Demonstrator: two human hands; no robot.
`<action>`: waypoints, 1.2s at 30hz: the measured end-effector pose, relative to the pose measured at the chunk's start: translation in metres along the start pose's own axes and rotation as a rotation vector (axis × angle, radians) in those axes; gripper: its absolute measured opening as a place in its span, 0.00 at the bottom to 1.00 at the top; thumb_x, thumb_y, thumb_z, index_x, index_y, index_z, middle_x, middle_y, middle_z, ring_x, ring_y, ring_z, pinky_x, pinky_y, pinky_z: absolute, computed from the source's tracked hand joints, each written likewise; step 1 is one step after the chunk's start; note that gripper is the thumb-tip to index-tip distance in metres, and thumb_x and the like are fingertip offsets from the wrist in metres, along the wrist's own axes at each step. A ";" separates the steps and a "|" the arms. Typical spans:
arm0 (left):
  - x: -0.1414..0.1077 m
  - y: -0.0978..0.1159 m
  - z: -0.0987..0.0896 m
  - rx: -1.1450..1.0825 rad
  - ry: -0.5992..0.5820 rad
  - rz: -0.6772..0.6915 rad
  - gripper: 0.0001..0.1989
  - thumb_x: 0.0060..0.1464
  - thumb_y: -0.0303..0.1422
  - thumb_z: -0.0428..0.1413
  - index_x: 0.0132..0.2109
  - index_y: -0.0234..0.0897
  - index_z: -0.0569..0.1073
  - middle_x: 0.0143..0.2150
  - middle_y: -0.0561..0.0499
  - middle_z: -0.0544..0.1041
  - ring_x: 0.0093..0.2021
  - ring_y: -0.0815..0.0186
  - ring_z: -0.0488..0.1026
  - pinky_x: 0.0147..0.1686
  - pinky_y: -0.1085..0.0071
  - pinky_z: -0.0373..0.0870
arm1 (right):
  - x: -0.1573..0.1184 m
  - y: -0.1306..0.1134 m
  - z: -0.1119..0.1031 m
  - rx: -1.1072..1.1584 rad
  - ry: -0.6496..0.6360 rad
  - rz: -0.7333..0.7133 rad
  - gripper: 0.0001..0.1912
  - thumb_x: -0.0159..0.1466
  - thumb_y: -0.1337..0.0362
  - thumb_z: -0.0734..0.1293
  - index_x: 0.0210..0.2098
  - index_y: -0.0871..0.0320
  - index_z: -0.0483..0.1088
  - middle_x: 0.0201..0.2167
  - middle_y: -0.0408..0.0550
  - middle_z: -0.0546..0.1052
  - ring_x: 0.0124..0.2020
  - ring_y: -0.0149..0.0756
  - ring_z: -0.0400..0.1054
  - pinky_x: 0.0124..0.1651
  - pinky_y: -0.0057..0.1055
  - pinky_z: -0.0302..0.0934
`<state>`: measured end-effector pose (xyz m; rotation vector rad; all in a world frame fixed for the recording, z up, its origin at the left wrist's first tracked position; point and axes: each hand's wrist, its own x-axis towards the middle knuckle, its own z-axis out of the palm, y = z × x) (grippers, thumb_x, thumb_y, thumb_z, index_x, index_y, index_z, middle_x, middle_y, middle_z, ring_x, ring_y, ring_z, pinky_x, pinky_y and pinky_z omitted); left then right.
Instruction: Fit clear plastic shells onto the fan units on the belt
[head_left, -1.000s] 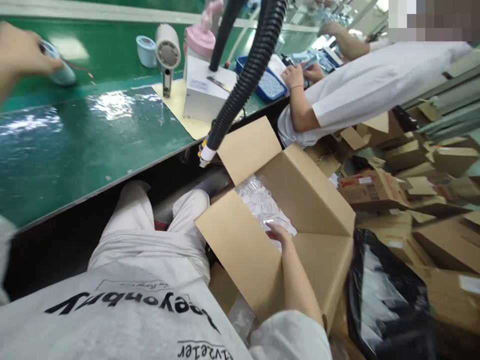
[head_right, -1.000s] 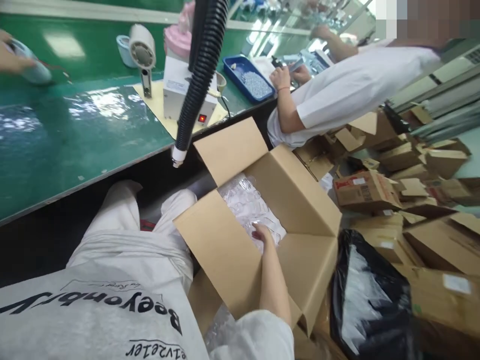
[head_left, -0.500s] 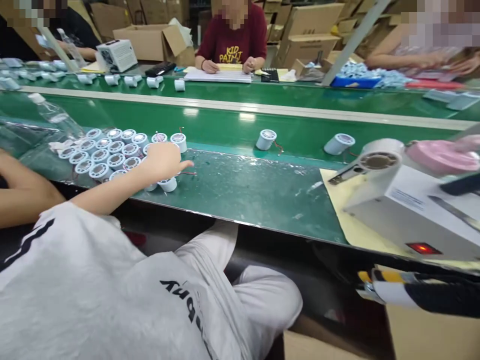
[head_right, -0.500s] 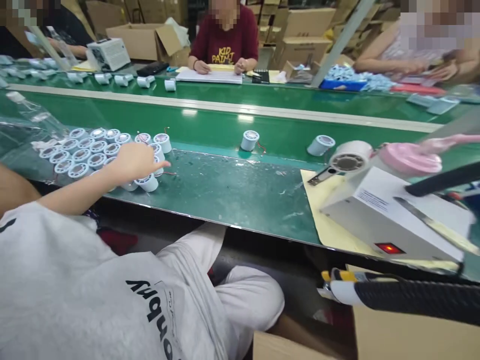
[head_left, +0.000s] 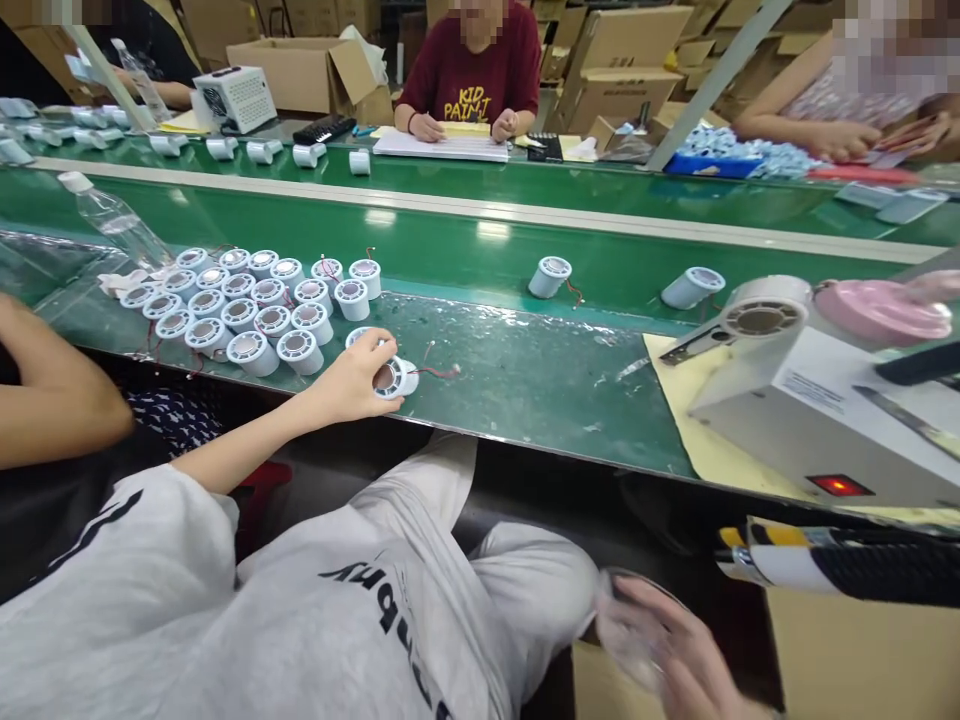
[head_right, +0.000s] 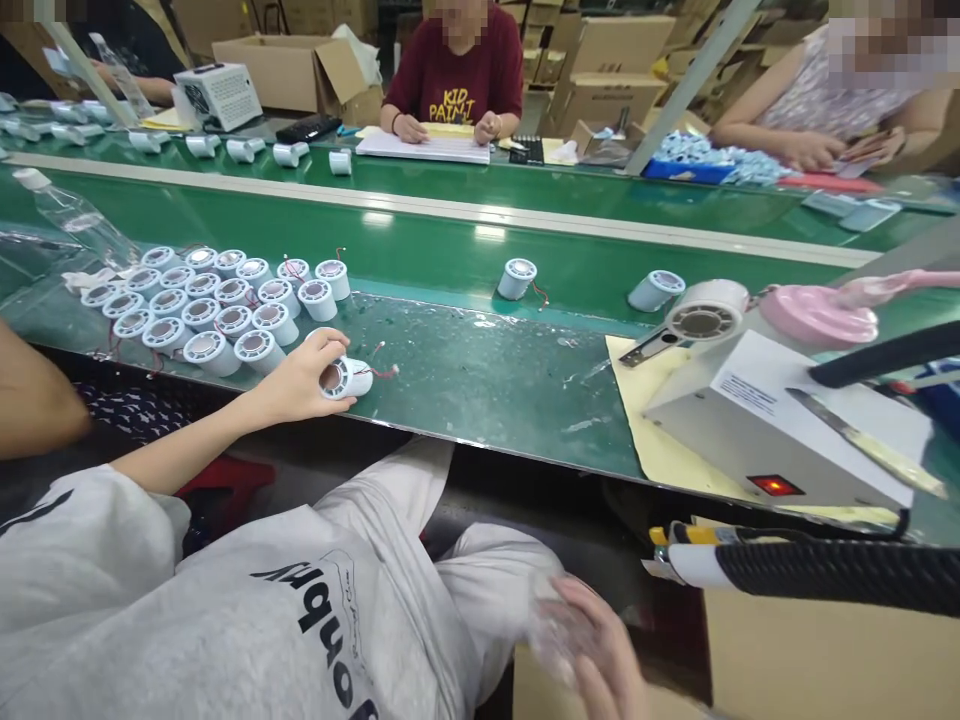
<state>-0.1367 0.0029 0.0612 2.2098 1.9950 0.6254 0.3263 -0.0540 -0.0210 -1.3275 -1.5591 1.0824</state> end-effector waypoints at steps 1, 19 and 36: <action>0.003 0.003 0.005 -0.050 0.041 0.036 0.19 0.46 0.38 0.64 0.41 0.36 0.67 0.56 0.38 0.68 0.44 0.59 0.73 0.46 0.61 0.73 | -0.003 -0.006 0.014 -0.001 -0.048 -0.026 0.20 0.67 0.46 0.67 0.50 0.51 0.76 0.51 0.56 0.79 0.44 0.50 0.78 0.42 0.41 0.76; 0.072 0.083 0.076 -0.764 0.068 0.265 0.25 0.62 0.56 0.48 0.41 0.37 0.72 0.38 0.48 0.77 0.36 0.65 0.72 0.39 0.69 0.68 | 0.025 -0.054 0.095 -0.290 -0.133 -0.375 0.27 0.70 0.59 0.66 0.68 0.50 0.65 0.56 0.56 0.70 0.55 0.47 0.73 0.57 0.45 0.72; 0.084 0.083 0.063 -0.823 0.029 -0.042 0.19 0.61 0.50 0.47 0.41 0.38 0.70 0.36 0.47 0.75 0.32 0.64 0.72 0.29 0.70 0.70 | 0.014 -0.039 0.071 -0.476 0.067 -0.308 0.27 0.71 0.58 0.66 0.69 0.47 0.64 0.55 0.55 0.69 0.55 0.48 0.72 0.57 0.48 0.71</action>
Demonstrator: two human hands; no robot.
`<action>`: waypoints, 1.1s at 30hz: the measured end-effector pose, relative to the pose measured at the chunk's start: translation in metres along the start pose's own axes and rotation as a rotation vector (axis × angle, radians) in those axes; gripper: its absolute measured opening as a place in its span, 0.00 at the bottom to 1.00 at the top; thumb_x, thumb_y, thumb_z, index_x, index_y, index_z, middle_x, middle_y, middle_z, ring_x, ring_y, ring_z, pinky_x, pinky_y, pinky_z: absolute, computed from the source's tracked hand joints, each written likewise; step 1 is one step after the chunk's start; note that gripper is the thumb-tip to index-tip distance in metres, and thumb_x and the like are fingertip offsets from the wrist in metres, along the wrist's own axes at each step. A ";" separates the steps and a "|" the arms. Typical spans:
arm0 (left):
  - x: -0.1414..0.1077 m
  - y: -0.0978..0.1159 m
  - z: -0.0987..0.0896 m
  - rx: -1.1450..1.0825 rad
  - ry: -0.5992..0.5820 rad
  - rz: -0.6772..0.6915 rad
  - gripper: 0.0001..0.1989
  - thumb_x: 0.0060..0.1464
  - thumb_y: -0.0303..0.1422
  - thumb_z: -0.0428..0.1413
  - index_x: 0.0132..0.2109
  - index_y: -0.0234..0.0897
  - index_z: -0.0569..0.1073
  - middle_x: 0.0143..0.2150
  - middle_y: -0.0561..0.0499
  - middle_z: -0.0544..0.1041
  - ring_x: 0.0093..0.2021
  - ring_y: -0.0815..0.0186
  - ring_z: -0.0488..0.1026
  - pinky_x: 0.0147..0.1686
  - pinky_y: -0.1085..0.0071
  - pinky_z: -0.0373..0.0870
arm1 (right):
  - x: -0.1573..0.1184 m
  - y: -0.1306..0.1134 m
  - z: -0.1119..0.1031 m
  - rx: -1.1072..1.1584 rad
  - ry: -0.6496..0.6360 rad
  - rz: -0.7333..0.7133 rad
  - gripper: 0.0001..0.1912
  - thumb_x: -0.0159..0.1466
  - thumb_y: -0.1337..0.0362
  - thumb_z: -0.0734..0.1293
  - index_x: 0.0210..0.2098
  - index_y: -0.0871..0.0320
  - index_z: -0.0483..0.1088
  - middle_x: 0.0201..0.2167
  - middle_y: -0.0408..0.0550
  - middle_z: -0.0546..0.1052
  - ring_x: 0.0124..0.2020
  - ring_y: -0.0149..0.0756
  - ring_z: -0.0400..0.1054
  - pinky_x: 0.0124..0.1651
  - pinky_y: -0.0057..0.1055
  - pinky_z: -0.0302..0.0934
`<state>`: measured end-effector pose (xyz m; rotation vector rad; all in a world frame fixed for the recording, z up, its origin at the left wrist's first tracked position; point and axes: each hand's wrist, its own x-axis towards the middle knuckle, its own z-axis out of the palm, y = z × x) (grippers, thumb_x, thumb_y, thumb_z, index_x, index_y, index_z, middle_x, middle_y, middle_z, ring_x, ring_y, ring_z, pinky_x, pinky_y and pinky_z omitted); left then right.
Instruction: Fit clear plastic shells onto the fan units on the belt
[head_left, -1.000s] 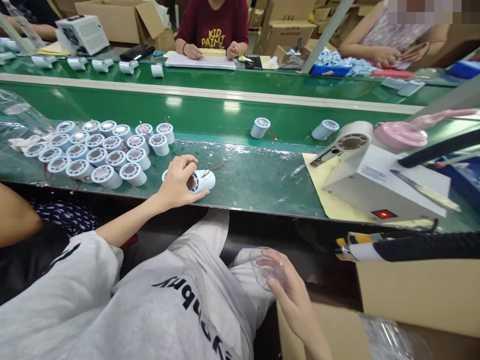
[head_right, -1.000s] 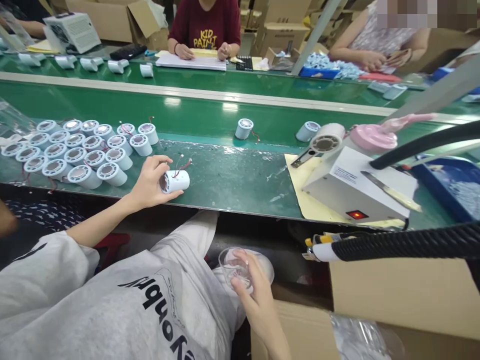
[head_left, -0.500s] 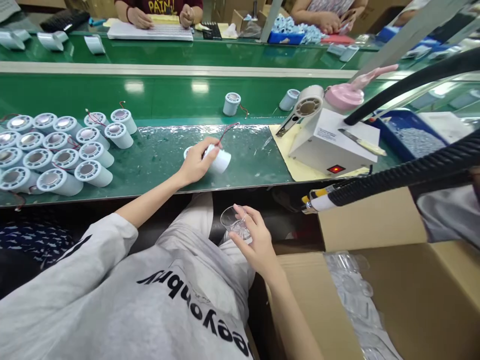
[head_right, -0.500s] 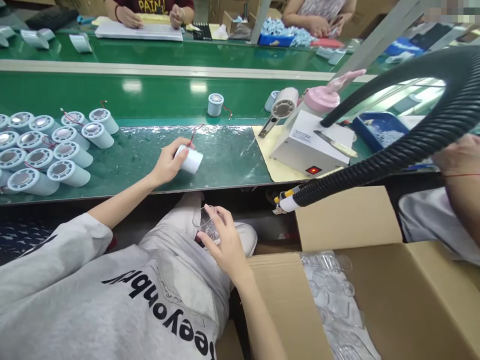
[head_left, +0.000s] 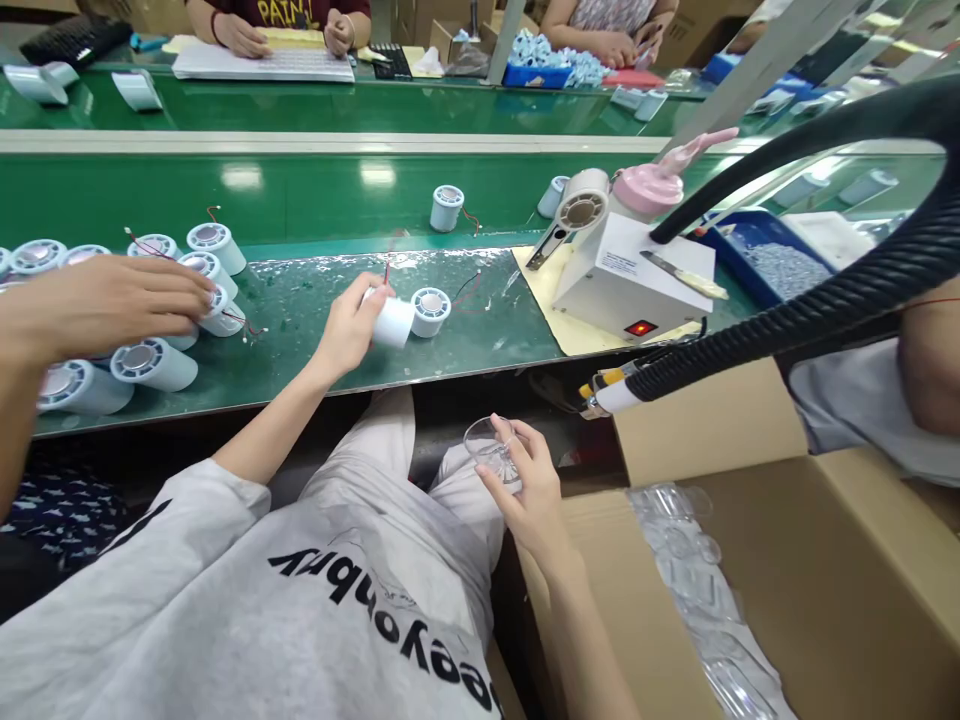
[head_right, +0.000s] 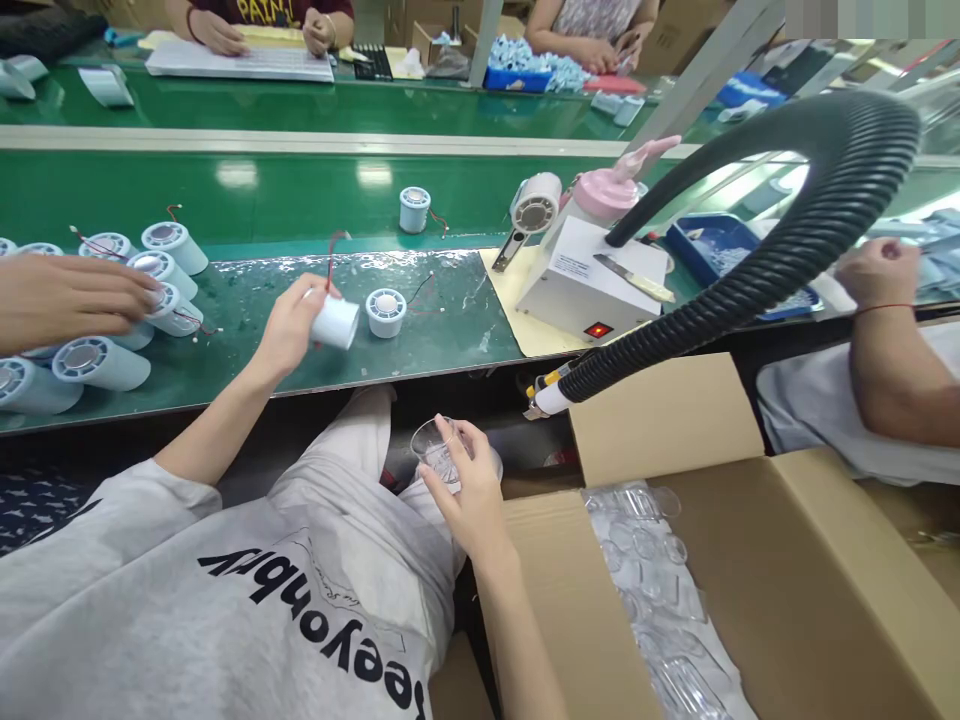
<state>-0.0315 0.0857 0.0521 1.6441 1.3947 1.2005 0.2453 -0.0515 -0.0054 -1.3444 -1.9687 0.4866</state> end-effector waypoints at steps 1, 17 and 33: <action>-0.009 0.001 0.000 -0.147 -0.131 -0.138 0.20 0.60 0.51 0.47 0.40 0.38 0.69 0.32 0.49 0.73 0.26 0.66 0.69 0.22 0.72 0.65 | 0.000 -0.005 0.002 -0.029 0.010 -0.046 0.27 0.71 0.59 0.66 0.69 0.47 0.64 0.56 0.56 0.69 0.56 0.49 0.72 0.56 0.48 0.72; -0.075 0.009 0.040 0.012 -0.777 0.158 0.12 0.61 0.38 0.59 0.47 0.39 0.80 0.44 0.47 0.76 0.44 0.62 0.75 0.49 0.64 0.72 | -0.004 -0.026 0.007 -0.024 -0.124 0.096 0.03 0.63 0.64 0.73 0.32 0.54 0.76 0.57 0.55 0.71 0.55 0.54 0.69 0.50 0.49 0.72; -0.081 -0.022 0.052 -0.167 -0.878 0.230 0.30 0.52 0.40 0.69 0.61 0.41 0.75 0.60 0.38 0.76 0.61 0.52 0.74 0.62 0.53 0.69 | -0.002 -0.010 0.001 0.759 0.029 0.594 0.23 0.54 0.44 0.79 0.19 0.55 0.74 0.41 0.52 0.79 0.49 0.49 0.76 0.52 0.46 0.73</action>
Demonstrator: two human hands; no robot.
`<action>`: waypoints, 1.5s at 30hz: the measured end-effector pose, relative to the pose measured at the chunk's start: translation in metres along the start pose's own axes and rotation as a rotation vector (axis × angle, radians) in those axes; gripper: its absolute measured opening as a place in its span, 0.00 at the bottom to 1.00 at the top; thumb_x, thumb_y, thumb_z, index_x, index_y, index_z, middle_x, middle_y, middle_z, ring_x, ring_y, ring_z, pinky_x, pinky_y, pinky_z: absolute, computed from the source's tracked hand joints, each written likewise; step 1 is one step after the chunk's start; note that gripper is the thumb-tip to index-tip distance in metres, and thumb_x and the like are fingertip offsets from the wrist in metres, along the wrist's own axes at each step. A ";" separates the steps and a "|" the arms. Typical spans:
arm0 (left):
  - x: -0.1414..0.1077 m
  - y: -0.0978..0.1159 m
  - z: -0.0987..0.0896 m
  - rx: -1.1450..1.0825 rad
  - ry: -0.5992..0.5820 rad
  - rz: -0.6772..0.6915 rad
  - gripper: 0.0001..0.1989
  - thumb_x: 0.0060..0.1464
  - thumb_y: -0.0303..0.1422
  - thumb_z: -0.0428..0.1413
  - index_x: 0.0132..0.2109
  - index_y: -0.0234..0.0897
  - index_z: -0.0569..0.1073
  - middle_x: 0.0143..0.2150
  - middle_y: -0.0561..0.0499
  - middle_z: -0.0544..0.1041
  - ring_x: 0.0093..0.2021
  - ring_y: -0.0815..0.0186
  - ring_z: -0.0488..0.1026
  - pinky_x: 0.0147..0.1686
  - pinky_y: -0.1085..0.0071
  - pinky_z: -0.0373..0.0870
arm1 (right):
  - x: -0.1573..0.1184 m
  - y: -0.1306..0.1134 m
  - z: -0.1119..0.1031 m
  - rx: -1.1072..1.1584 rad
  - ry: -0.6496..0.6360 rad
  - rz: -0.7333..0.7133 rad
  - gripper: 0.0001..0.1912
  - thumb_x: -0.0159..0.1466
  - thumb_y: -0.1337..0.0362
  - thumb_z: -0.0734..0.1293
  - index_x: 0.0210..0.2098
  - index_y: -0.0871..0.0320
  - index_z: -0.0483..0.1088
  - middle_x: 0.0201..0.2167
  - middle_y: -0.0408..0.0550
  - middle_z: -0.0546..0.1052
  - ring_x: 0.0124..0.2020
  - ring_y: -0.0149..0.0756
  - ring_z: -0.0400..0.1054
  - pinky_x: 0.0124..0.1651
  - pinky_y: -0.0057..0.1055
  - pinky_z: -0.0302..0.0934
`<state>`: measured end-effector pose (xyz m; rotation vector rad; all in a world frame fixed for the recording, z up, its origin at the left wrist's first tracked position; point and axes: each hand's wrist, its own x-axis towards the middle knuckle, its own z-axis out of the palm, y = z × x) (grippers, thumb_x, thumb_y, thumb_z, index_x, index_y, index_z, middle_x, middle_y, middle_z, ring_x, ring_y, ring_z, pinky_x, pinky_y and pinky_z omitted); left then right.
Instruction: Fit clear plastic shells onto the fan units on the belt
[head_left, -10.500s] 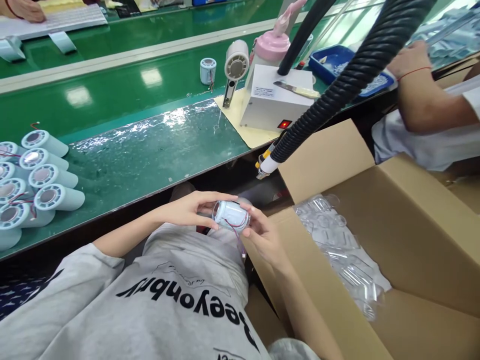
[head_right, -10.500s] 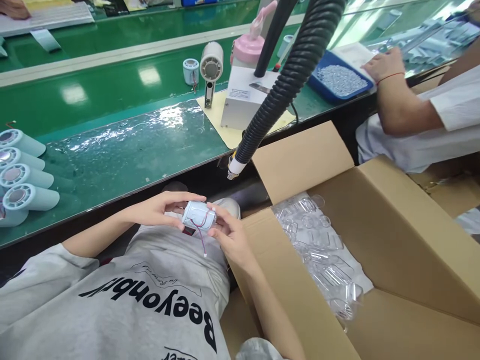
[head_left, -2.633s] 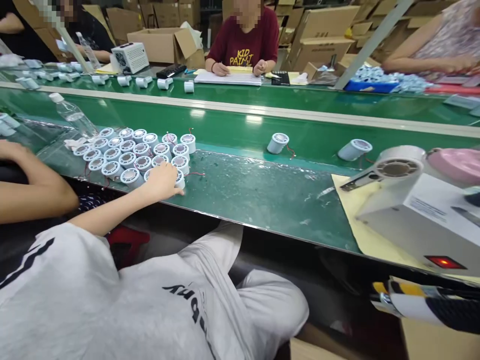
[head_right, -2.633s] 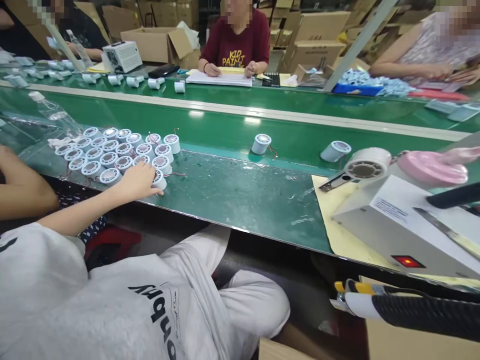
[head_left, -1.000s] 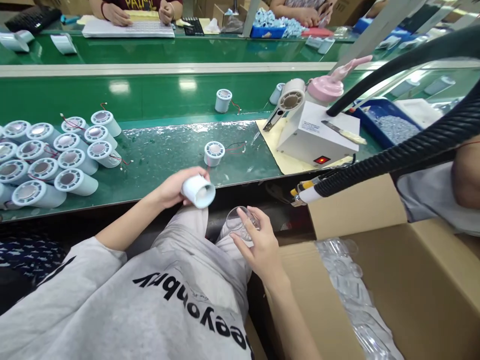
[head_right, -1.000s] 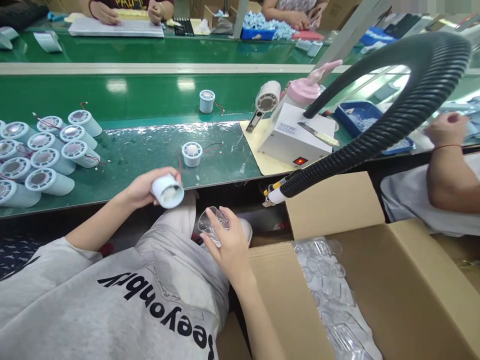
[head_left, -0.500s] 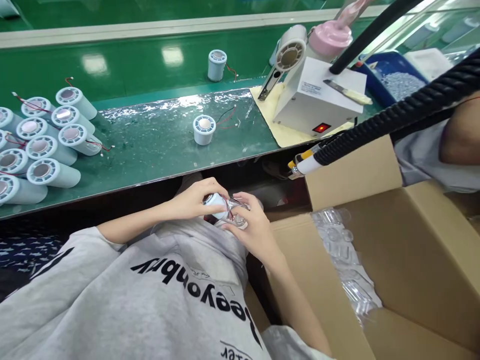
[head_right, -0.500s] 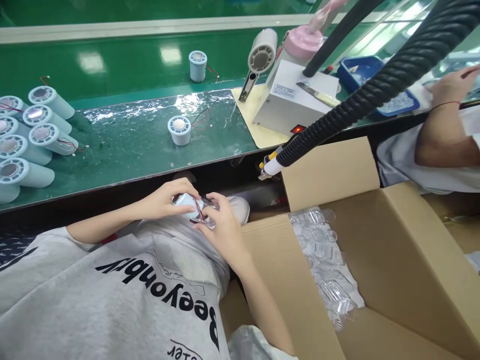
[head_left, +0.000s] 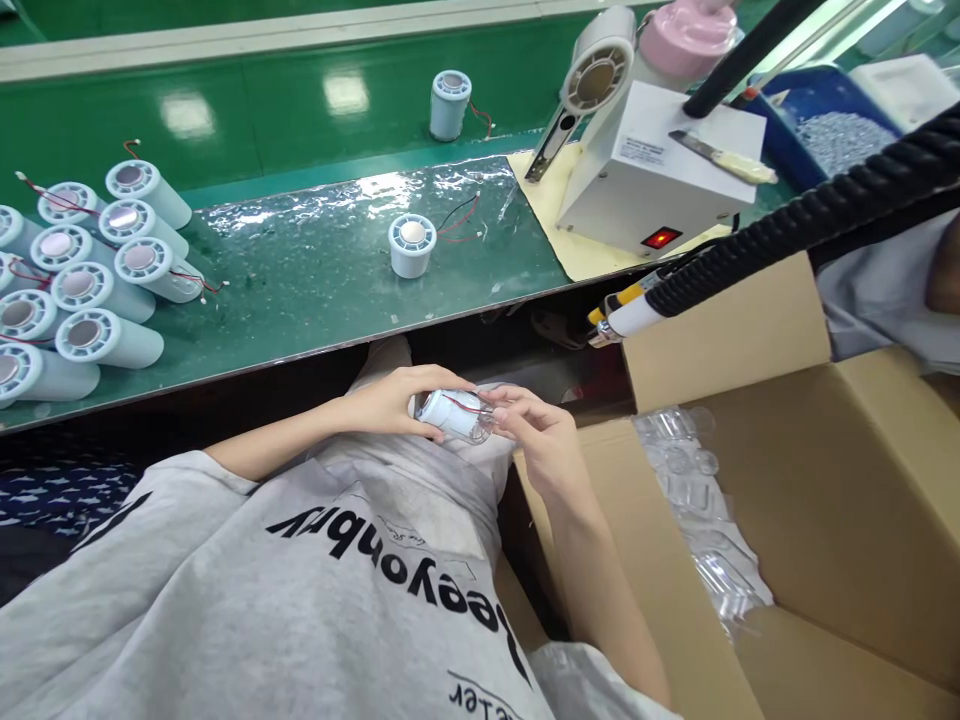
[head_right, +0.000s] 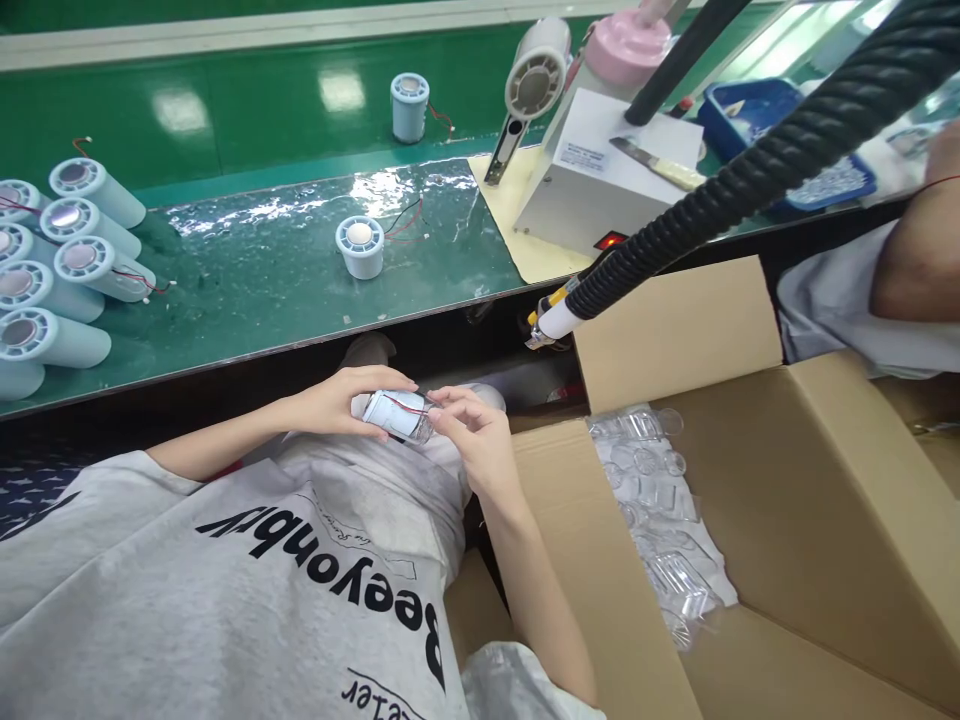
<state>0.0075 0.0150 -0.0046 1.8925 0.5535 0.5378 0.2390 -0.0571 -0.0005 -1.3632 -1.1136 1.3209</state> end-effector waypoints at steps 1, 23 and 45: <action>0.000 0.003 0.000 -0.019 -0.001 -0.006 0.30 0.52 0.39 0.69 0.61 0.41 0.75 0.60 0.39 0.77 0.60 0.53 0.75 0.62 0.54 0.70 | 0.001 0.001 -0.001 0.037 0.006 0.010 0.25 0.53 0.42 0.78 0.19 0.55 0.74 0.41 0.53 0.80 0.49 0.50 0.77 0.50 0.46 0.74; -0.008 0.027 0.000 -0.285 -0.069 -0.105 0.35 0.50 0.33 0.70 0.65 0.47 0.73 0.68 0.42 0.71 0.66 0.52 0.69 0.63 0.57 0.70 | -0.029 -0.005 -0.003 -0.002 -0.169 -0.051 0.27 0.58 0.44 0.78 0.49 0.50 0.72 0.52 0.52 0.78 0.49 0.45 0.78 0.49 0.40 0.76; -0.008 0.020 0.001 -0.228 -0.062 0.078 0.35 0.52 0.35 0.70 0.66 0.47 0.72 0.67 0.40 0.71 0.68 0.52 0.68 0.67 0.55 0.65 | -0.017 -0.005 0.017 0.289 -0.190 0.399 0.40 0.48 0.26 0.71 0.37 0.55 0.64 0.17 0.40 0.74 0.12 0.32 0.66 0.11 0.22 0.56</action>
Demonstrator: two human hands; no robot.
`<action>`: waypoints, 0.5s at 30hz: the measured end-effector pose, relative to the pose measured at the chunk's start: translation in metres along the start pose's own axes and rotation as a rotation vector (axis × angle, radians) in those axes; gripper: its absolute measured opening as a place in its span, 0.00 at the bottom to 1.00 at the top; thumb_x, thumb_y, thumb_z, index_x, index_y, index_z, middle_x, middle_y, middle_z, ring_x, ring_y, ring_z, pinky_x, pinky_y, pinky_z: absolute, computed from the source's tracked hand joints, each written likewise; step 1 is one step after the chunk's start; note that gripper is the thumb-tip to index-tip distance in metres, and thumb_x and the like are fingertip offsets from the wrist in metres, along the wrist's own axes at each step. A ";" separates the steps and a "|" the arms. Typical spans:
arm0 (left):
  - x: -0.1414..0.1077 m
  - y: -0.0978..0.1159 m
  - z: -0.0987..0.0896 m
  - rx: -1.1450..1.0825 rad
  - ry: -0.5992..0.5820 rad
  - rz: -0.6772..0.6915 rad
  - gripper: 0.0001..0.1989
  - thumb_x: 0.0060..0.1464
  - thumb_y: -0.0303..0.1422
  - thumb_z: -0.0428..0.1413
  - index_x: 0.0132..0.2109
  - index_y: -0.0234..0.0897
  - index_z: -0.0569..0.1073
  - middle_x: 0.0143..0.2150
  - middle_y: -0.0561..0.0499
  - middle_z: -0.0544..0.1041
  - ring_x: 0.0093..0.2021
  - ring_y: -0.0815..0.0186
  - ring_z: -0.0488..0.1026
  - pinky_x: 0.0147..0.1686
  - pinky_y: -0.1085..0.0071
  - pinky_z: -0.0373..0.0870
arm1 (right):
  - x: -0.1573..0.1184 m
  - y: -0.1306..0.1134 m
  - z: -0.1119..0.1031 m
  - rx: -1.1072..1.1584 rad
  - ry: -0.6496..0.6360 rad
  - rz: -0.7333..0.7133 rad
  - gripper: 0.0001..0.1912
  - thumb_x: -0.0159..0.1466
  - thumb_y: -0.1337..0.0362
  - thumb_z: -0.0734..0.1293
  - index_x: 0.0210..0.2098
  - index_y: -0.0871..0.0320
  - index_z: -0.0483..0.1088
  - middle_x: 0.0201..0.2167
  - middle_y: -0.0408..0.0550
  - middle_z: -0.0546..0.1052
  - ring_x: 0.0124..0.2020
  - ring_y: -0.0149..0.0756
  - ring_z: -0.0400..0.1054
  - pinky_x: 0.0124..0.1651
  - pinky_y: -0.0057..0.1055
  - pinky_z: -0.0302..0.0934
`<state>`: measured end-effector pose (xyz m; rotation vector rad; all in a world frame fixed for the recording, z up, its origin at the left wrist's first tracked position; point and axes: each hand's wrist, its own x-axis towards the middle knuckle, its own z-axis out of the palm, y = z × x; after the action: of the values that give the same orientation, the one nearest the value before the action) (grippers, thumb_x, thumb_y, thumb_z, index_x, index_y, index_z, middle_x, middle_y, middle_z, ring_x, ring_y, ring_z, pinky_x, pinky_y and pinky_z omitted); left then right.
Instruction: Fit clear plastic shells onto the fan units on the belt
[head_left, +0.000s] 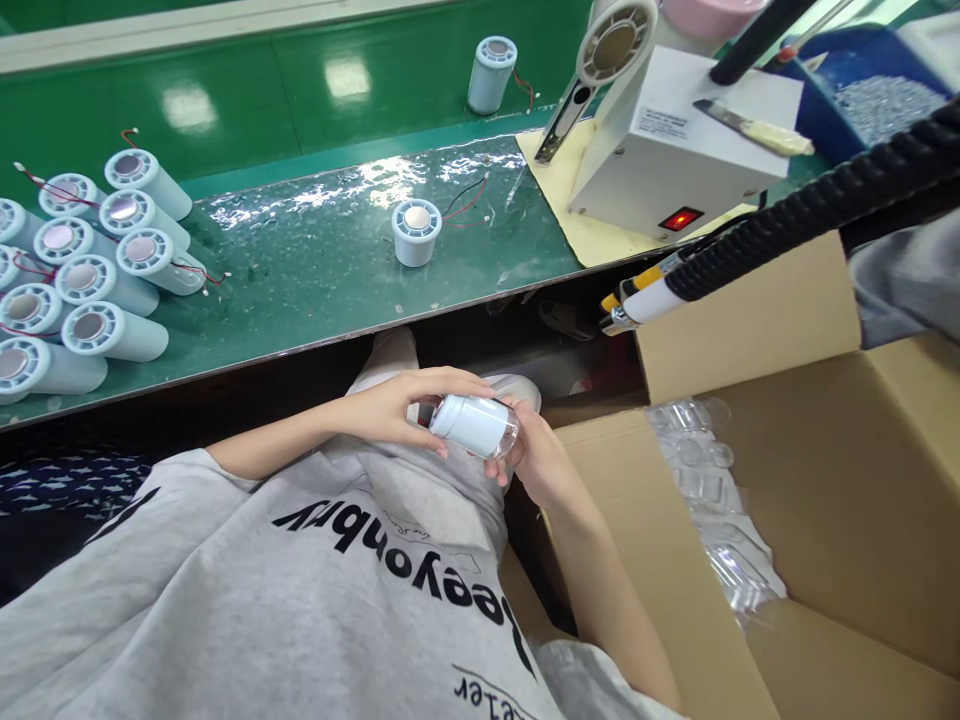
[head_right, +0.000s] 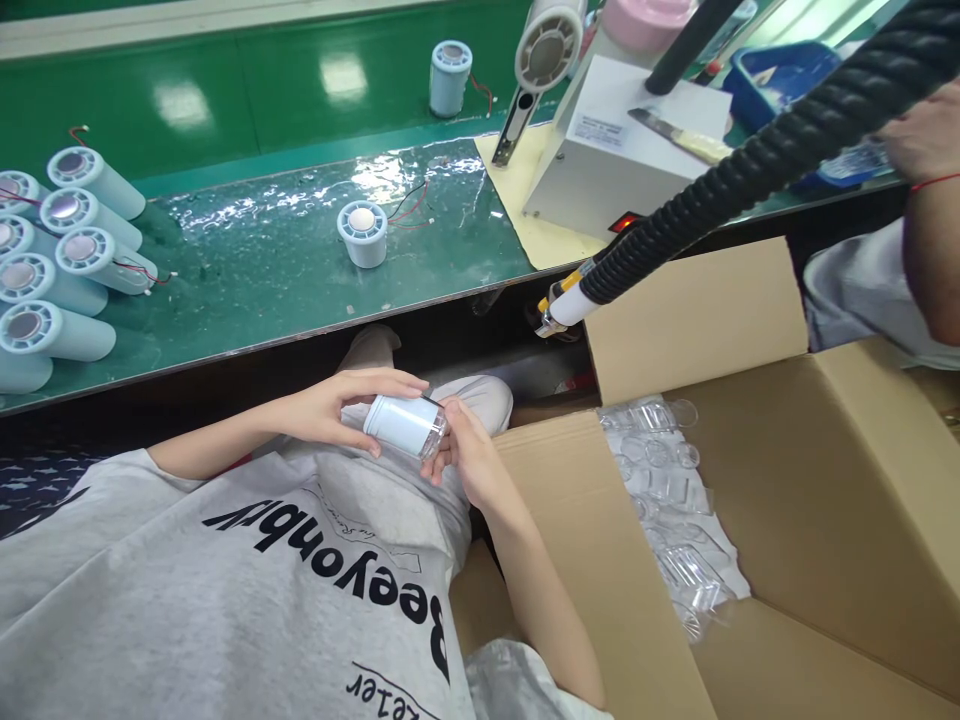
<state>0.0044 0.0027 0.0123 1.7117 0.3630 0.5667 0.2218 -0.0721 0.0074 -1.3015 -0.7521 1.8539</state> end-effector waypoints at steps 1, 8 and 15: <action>0.000 0.000 0.000 0.001 0.002 0.006 0.34 0.52 0.35 0.69 0.66 0.47 0.72 0.68 0.41 0.71 0.69 0.52 0.67 0.67 0.55 0.65 | 0.001 -0.001 0.002 0.008 -0.002 0.022 0.40 0.47 0.25 0.71 0.36 0.55 0.63 0.16 0.41 0.74 0.11 0.31 0.64 0.10 0.22 0.54; -0.002 -0.004 0.001 0.015 0.000 0.002 0.35 0.52 0.36 0.70 0.66 0.49 0.72 0.70 0.40 0.69 0.69 0.50 0.66 0.65 0.55 0.68 | 0.001 -0.005 0.003 0.010 -0.080 0.226 0.44 0.49 0.25 0.65 0.41 0.59 0.66 0.14 0.44 0.74 0.08 0.26 0.58 0.09 0.19 0.45; -0.004 0.001 0.003 0.053 0.003 -0.026 0.36 0.53 0.37 0.69 0.68 0.48 0.69 0.68 0.40 0.71 0.67 0.50 0.69 0.60 0.58 0.71 | -0.004 -0.001 0.004 0.025 -0.101 0.123 0.40 0.51 0.24 0.66 0.39 0.55 0.61 0.14 0.41 0.74 0.08 0.27 0.59 0.09 0.18 0.47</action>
<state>0.0023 -0.0020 0.0125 1.7549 0.4049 0.5448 0.2192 -0.0749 0.0115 -1.2711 -0.7131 2.0335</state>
